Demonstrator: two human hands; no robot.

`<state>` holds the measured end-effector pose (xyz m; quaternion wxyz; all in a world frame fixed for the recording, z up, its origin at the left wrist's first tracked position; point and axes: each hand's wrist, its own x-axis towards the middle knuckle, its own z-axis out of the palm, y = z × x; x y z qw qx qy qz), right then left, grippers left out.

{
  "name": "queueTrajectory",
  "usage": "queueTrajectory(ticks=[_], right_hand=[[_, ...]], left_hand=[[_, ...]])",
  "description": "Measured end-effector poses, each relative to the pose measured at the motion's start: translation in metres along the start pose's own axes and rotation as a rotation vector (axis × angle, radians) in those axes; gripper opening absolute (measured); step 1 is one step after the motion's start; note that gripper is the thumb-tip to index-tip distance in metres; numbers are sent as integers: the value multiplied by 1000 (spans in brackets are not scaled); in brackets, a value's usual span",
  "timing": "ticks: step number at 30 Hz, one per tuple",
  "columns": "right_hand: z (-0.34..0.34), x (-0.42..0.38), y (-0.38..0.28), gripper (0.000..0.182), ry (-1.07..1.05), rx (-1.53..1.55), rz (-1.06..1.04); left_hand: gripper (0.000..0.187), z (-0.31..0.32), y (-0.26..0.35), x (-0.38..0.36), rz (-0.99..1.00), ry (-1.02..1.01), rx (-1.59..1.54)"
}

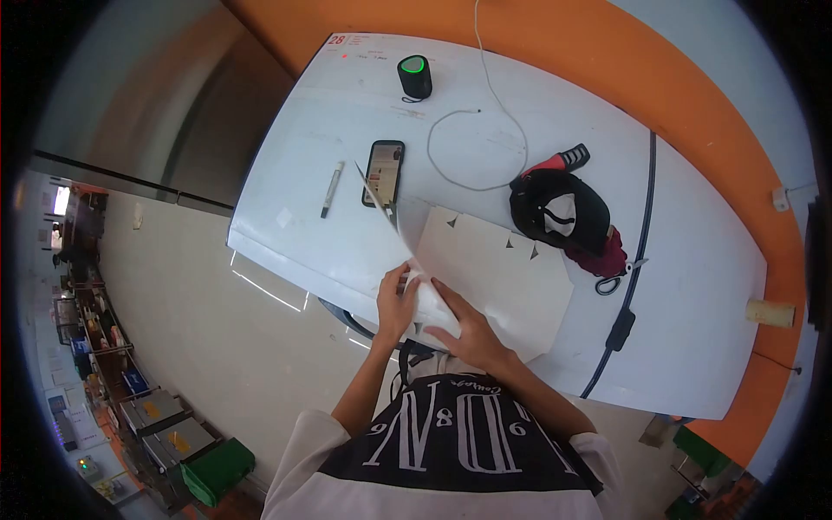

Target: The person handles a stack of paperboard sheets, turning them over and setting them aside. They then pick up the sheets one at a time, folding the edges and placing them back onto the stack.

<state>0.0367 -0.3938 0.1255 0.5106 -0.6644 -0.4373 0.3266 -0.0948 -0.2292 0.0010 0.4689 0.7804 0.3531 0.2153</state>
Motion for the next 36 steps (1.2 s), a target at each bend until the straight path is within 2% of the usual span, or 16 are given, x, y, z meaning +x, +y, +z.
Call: queueTrajectory(ticks=[1, 4, 8, 12, 14, 15, 17, 18, 19, 21, 25, 27, 31, 33, 35, 36], right_hand=[[1, 1, 7, 83, 3, 1, -5], [0, 7, 22, 49, 72, -59, 15], [-11, 19, 12, 50, 26, -87, 17], [-33, 29, 12, 52, 104, -178, -171], [-64, 35, -11, 58, 81, -54, -155], [-79, 36, -19, 58, 82, -59, -151], [-101, 33, -29, 64, 62, 114, 21], [-107, 30, -37, 65, 116, 112, 45], [-114, 28, -39, 55, 208, 35, -29], [-119, 3, -27, 38, 319, -173, 347], [-100, -50, 9, 24, 517, 27, 308], [-83, -70, 14, 19, 749, 149, 292], [-52, -98, 21, 25, 877, 251, 287], [-41, -114, 35, 33, 797, 252, 302], [-30, -113, 25, 42, 637, 468, 527], [-25, -124, 41, 55, 511, 362, 650]], left_hand=[[47, 2, 3, 1, -69, 12, -23], [48, 2, 15, 1, -68, 21, -20], [46, 1, 17, 3, -73, 25, 41], [44, 10, -8, -4, -149, 64, 10], [41, 18, -53, -10, 91, -29, 43], [41, 19, -36, -10, 91, -33, 37], [35, 17, 19, -13, 73, 277, -464], [31, 16, -32, -8, -56, 48, -343], [31, 17, -19, 4, -15, 98, -57], [32, 6, 32, 12, -259, 97, -29], [26, 3, 32, 16, -278, 117, -55], [21, 4, 25, 19, -184, 169, -1], [20, 1, 25, 22, -219, 169, -13], [22, -3, 24, 25, -243, 164, 1], [22, -6, 24, 29, -255, 143, 23], [23, -7, 25, 30, -272, 129, 43]])
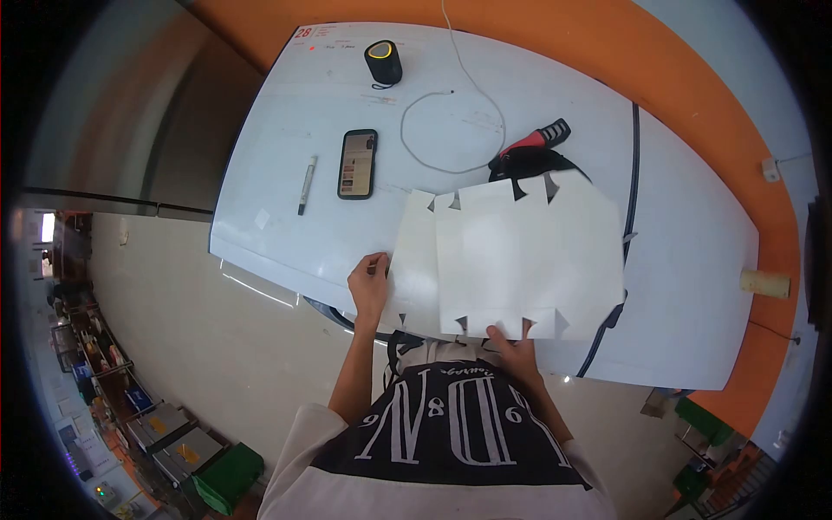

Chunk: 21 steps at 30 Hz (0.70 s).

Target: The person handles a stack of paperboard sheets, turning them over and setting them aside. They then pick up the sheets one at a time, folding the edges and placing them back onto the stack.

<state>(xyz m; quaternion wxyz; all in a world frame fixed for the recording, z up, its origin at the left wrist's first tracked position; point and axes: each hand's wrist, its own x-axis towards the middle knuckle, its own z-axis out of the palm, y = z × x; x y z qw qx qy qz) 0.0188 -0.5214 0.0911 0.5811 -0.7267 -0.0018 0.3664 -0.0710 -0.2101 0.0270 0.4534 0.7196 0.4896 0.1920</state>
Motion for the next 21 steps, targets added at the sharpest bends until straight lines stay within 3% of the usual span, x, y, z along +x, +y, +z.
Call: queueTrajectory(ticks=[1, 3, 4, 5, 7, 8, 10, 13, 17, 19, 21], right_hand=[[-2, 0, 2, 55, 1, 3, -4], [-7, -1, 6, 68, -305, -130, 211], [-15, 8, 13, 80, -561, -252, 447], [-22, 11, 22, 80, -564, -255, 443], [-25, 5, 0, 82, -824, -362, 88], [-26, 1, -8, 82, -828, -368, 87], [-27, -11, -25, 77, -829, -617, -130], [-18, 2, -105, 60, -911, -687, -58], [21, 70, -136, 56, -444, -537, -513], [51, 123, -150, 54, -211, -658, -814], [76, 184, -154, 64, -230, -758, -941]], left_hand=[[23, 0, 1, 2, 5, 0, 0], [23, 0, 2, 2, -4, -1, 48], [23, 0, 1, 1, -4, 3, 47], [23, 4, 0, 1, 4, 18, 41], [23, 4, 0, 0, 8, 37, 32], [22, 3, 0, 0, 9, 45, 42], [21, 1, 1, 1, 8, 52, 52], [24, -4, -1, 5, 15, -21, 20], [20, -5, -1, 9, 59, -33, 20], [18, -8, 0, 8, 62, -28, 19], [18, -10, 3, 6, -5, -58, -23]])
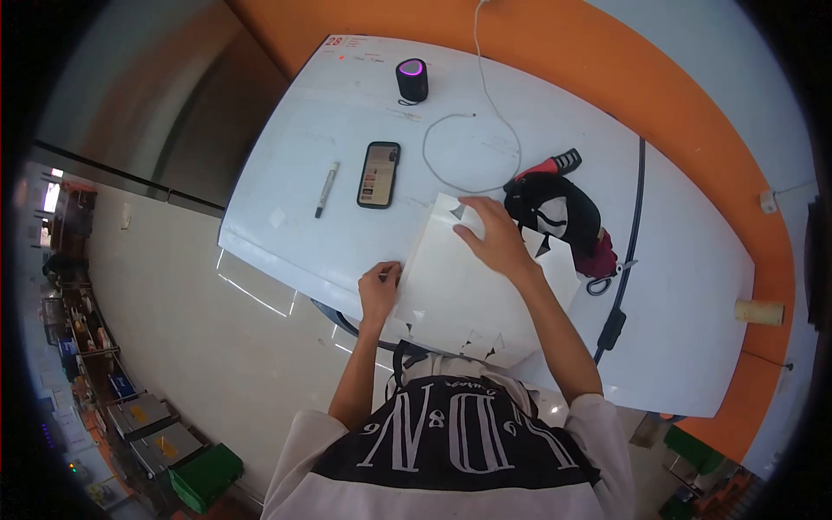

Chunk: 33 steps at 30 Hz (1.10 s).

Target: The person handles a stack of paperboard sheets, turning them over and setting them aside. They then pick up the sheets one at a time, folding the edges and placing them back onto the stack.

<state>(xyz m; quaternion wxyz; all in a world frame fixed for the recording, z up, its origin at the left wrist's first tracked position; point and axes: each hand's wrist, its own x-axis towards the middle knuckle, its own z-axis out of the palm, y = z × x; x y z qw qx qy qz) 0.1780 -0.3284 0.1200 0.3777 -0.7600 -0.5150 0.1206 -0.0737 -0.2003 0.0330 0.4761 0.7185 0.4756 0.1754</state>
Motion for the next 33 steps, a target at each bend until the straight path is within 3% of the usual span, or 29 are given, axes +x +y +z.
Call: queueTrajectory(ticks=[1, 3, 6, 11, 13, 17, 23, 25, 28, 33], right_hand=[[16, 11, 11, 64, 0, 2, -11], [43, 33, 20, 78, -316, -243, 132], [75, 37, 12, 87, -495, -355, 257], [87, 49, 7, 93, -535, -473, 293], [81, 62, 8, 95, -546, -332, 446], [80, 69, 6, 97, -543, -321, 482], [82, 63, 15, 86, -520, -304, 428], [78, 63, 24, 74, -466, -105, 320], [63, 68, 20, 69, -550, -1, 416], [41, 67, 16, 72, -555, 230, 475]], left_hand=[[19, 0, -1, 0, -13, -2, -37], [19, 1, -4, -1, 5, 26, -51], [20, 3, -11, -2, -27, 48, -110], [20, 5, -8, -2, -106, 65, -150], [20, 6, -14, -2, -110, 56, -136], [24, 5, -13, -4, -124, 21, -187], [21, 4, -21, -16, -158, -27, -311], [21, 3, -22, -17, -148, -16, -356], [20, 0, -14, -17, -130, -13, -315], [21, -9, 4, -23, -295, -87, -612]])
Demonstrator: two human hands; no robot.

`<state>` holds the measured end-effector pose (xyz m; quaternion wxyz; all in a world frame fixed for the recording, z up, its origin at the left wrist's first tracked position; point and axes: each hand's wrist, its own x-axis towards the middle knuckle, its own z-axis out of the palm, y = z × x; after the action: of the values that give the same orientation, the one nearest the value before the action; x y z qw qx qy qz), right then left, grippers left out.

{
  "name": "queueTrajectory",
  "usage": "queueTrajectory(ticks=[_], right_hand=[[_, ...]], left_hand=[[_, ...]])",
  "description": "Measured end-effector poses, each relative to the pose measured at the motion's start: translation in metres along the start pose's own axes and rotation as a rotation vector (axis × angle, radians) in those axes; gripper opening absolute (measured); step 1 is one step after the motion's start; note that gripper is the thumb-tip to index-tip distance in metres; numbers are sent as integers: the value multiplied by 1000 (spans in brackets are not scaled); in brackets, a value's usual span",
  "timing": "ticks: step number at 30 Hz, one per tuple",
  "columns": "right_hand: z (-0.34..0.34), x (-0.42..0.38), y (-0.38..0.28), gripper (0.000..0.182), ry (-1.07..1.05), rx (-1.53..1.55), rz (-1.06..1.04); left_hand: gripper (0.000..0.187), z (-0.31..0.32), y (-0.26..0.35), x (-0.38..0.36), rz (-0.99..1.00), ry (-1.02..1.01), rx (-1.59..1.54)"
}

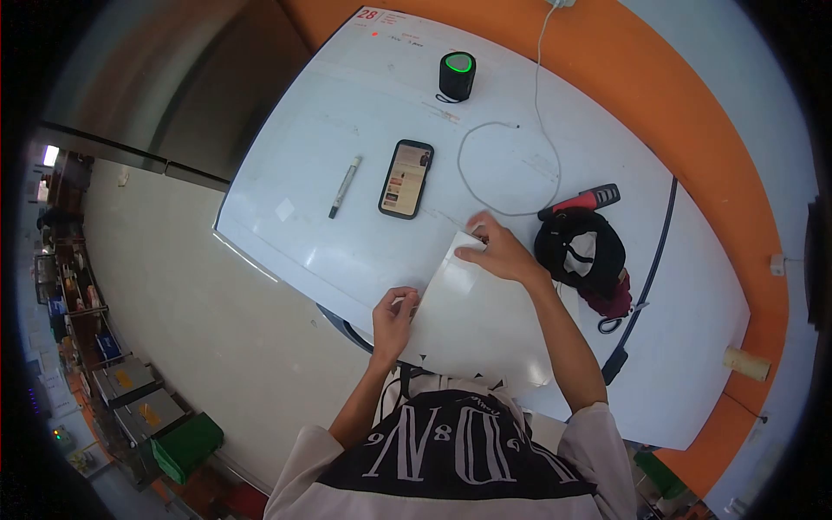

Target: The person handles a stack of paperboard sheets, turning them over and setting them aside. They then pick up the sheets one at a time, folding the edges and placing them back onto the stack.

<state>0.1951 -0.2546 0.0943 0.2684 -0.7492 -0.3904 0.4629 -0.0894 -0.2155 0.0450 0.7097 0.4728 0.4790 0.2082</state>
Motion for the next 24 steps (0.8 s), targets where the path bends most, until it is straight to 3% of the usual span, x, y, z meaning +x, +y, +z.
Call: queueTrajectory(ticks=[2, 4, 11, 24], right_hand=[[-3, -11, -9, 74, 5, 62, -24], [0, -17, -17, 64, 97, -92, -267], [-3, -40, -47, 64, 28, -156, -177], [8, -80, -67, 48, 102, -147, -273]], left_hand=[[21, 1, 6, -3, -5, 16, 5], [21, 2, 13, -3, -2, 38, 10], [21, -14, 10, 9, -85, -62, 121], [21, -17, 37, 18, -279, -73, 115]])
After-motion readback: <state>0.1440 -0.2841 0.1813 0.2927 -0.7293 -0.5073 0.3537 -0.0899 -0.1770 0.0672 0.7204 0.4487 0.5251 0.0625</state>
